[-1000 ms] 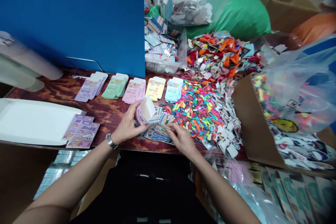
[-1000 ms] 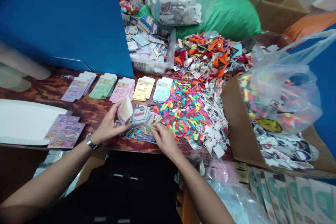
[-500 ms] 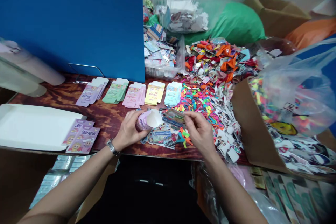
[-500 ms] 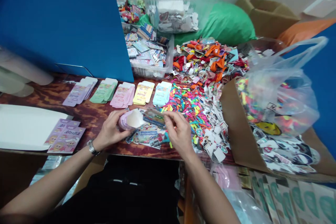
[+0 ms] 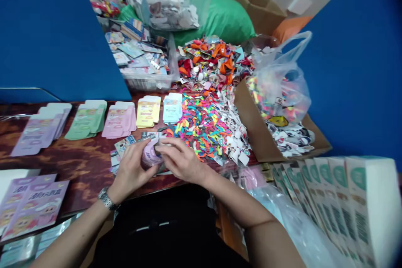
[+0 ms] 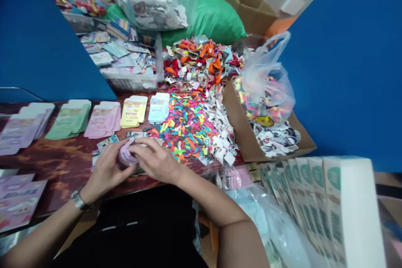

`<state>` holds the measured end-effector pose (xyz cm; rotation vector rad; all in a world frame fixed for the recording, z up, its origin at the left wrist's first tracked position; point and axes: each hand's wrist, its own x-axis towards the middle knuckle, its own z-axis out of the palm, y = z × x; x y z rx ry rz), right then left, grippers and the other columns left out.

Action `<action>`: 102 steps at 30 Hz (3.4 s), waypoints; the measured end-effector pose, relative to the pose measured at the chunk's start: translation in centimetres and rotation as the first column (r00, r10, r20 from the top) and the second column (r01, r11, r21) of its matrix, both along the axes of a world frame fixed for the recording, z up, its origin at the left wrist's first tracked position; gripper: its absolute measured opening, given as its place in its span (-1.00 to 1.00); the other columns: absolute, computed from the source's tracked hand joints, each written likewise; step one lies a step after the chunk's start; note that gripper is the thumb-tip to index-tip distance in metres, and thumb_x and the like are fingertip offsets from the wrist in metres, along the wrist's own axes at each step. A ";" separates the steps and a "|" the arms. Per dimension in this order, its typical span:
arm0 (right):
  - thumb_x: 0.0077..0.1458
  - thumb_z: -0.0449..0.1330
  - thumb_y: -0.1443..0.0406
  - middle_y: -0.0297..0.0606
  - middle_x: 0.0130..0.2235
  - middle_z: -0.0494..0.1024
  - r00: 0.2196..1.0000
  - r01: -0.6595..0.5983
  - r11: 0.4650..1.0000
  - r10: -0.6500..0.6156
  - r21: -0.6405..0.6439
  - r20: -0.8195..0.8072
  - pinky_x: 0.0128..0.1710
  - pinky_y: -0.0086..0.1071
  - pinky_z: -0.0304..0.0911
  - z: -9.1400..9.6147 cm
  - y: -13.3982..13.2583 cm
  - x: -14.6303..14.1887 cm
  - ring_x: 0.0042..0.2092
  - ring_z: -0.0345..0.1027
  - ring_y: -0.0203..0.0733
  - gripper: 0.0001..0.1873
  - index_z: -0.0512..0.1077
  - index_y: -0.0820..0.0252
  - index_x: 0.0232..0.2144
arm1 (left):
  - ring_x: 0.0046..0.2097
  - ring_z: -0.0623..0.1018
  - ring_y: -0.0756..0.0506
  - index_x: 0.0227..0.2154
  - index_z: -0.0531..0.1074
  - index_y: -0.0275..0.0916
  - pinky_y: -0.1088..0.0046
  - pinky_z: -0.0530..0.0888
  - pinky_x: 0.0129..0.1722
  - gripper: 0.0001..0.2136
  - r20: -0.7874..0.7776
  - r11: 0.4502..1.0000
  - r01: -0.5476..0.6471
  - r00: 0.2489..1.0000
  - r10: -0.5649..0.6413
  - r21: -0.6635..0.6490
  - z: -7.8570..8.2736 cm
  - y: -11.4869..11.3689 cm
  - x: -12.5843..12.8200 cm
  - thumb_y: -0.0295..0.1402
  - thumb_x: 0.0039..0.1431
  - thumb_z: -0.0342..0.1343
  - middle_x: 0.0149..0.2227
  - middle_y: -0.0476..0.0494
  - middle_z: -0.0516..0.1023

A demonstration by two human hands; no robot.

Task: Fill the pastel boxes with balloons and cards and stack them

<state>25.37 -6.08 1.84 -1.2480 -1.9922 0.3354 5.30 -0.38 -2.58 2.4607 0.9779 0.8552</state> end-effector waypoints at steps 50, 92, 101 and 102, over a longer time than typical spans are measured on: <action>0.34 -0.05 0.19 -0.14 -0.15 0.54 0.640 0.697 0.709 -0.549 -0.106 0.538 -0.19 -0.40 0.20 -3.2 -3.2 15.8 -0.16 0.41 -0.16 -0.64 0.51 0.10 -0.07 | 0.06 0.46 -0.26 0.21 0.15 -0.25 0.19 0.41 0.06 -0.37 0.000 0.995 0.057 0.998 -0.057 -0.082 -0.3 -0.1 1.8 -0.14 0.14 0.18 0.06 -0.30 0.40; 0.23 0.04 0.44 -0.12 -0.15 0.58 0.953 0.115 0.980 -0.063 -0.160 0.298 -0.11 -0.32 0.36 0.5 -0.4 3.6 -0.14 0.44 -0.12 -0.72 0.35 0.19 -0.02 | 0.08 0.38 -0.30 0.29 -0.01 -0.22 0.07 0.40 0.07 -0.29 0.005 0.996 0.028 1.000 -0.027 -0.090 -1.5 -1.0 5.7 -0.38 0.10 0.16 0.08 -0.32 0.37; 0.24 0.10 0.38 -0.12 0.09 0.49 0.962 0.099 0.995 -0.095 -0.005 0.257 0.05 -0.18 0.33 1.3 -0.8 4.8 0.04 0.37 -0.08 -0.56 0.28 0.11 0.16 | 0.14 0.39 -0.27 0.30 -0.04 -0.19 0.10 0.37 0.13 -0.30 0.077 0.982 0.049 0.996 -0.036 -0.182 -0.7 -0.5 5.5 -0.34 0.15 0.15 0.15 -0.31 0.34; 0.24 0.11 0.39 -0.11 0.11 0.46 0.971 0.125 0.992 -0.128 0.027 0.201 0.06 -0.16 0.33 1.5 -0.9 5.0 0.07 0.36 -0.08 -0.57 0.29 0.08 0.15 | 0.14 0.39 -0.26 0.32 -0.08 -0.17 0.11 0.37 0.12 -0.27 0.083 0.977 0.054 0.996 -0.037 -0.206 -0.4 -0.4 5.3 -0.32 0.16 0.14 0.16 -0.32 0.33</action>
